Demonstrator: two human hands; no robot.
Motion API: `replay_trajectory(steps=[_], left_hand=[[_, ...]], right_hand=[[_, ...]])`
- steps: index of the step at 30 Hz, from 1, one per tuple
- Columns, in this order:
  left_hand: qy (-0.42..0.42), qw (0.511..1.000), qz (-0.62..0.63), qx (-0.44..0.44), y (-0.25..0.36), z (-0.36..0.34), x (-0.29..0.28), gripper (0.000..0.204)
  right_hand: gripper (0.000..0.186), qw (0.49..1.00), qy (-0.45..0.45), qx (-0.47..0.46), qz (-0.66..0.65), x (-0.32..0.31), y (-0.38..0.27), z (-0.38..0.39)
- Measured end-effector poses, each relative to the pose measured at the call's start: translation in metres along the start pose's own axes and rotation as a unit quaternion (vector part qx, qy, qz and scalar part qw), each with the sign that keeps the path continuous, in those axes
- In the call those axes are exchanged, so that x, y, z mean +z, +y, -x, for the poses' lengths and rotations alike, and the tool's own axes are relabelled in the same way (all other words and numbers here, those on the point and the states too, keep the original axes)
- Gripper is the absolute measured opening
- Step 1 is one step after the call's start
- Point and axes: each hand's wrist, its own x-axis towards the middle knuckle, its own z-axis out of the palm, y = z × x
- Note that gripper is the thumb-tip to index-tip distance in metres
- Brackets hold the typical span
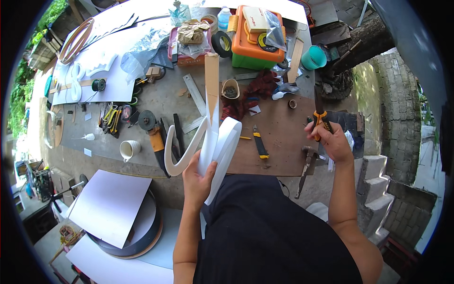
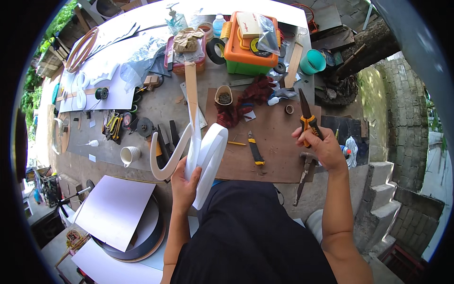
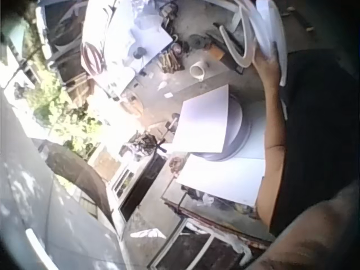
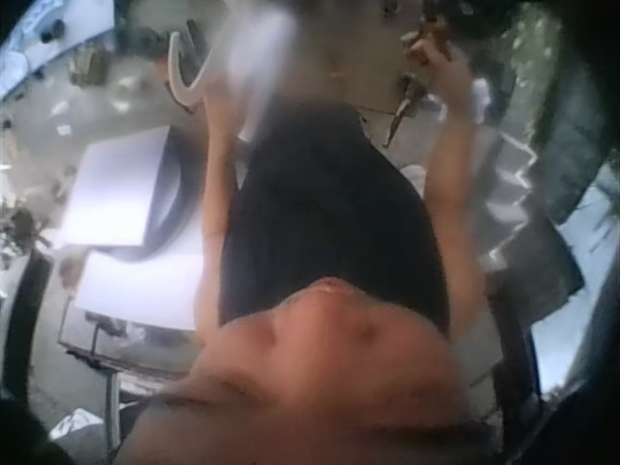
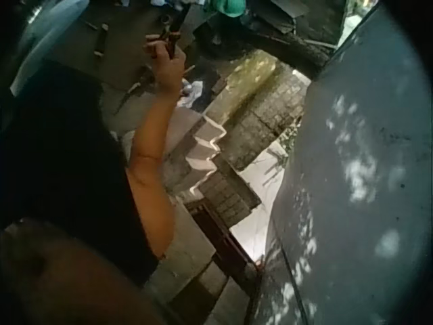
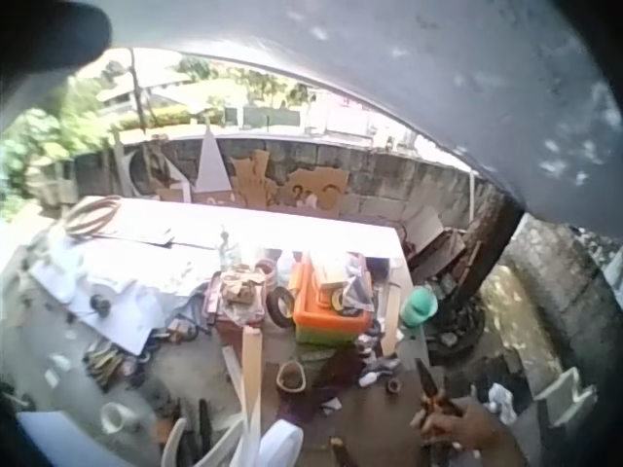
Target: Fabricating a 3D channel letter by attaching a side wall strip to a letter face using glue.
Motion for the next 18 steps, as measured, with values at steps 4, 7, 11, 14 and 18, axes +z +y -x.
replay_trajectory(steps=[4, 7, 11, 14, 18], left_hand=[[0.014, 0.999, 0.018, 0.028, 0.009, 0.004, -0.006, 0.051], [0.04, 0.997, 0.021, 0.063, 0.0, 0.014, -0.012, 0.056], [0.059, 0.997, -0.014, 0.04, 0.013, 0.027, -0.024, 0.056], [0.09, 0.992, -0.023, 0.084, -0.001, 0.032, -0.028, 0.056], [0.114, 0.986, -0.067, 0.106, 0.001, 0.039, -0.034, 0.049]], right_hand=[[0.02, 0.976, -0.056, -0.076, 0.197, 0.082, -0.029, 0.021], [0.024, 0.914, -0.047, -0.078, 0.395, 0.129, -0.046, 0.029], [0.025, 0.824, -0.053, -0.193, 0.53, 0.168, -0.044, 0.026], [0.025, 0.799, -0.075, -0.202, 0.561, 0.193, -0.048, 0.023], [0.022, 0.781, -0.116, -0.187, 0.585, 0.21, -0.053, 0.021]])
